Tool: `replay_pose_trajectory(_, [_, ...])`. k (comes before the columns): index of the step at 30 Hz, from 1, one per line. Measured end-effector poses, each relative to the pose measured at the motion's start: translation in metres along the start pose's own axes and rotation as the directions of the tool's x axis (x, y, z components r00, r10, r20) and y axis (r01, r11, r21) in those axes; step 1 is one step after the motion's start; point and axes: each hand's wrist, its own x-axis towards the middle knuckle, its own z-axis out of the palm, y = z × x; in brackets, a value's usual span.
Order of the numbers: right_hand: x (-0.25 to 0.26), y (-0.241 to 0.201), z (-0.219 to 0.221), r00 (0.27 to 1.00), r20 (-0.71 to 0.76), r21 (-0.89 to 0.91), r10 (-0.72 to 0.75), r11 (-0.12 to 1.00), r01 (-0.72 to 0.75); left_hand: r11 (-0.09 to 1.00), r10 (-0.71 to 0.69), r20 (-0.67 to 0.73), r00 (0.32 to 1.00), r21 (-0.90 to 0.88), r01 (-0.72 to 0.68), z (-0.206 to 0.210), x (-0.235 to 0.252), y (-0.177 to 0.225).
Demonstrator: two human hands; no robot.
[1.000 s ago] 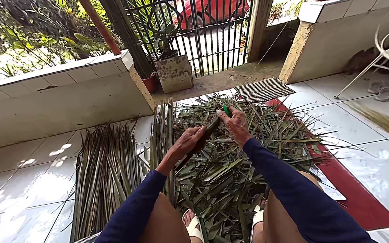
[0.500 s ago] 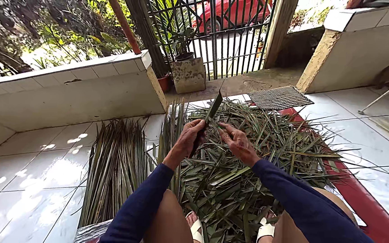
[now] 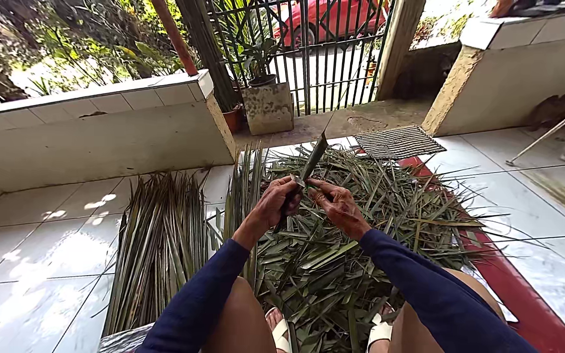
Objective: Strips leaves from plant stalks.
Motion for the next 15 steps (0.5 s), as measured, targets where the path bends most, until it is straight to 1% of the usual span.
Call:
replay_pose_trajectory(4, [0.0012,0.0006,-0.0013,1.0,-0.008,-0.021,0.009,1.0,-0.009,0.999,-0.033,0.055,0.998,-0.017,0.034,-0.0032,-0.0026,0.0016])
replay_pose_trajectory(8, [0.0013,0.0006,-0.0001,1.0,-0.023,-0.056,0.006,0.998,-0.007,0.998,-0.058,0.081,0.995,-0.025,0.06,-0.0053,-0.0048,0.0025])
replay_pose_trajectory(11, [0.0019,0.0008,0.0012,0.999,-0.048,-0.117,0.009,0.993,-0.014,0.998,-0.066,0.078,0.995,-0.011,0.067,-0.0069,-0.0044,0.0019])
replay_pose_trajectory(15, [0.0033,0.0012,0.0044,0.994,-0.111,-0.227,0.014,0.973,-0.04,0.997,-0.065,0.048,0.997,0.054,0.062,-0.004,-0.0063,0.0016])
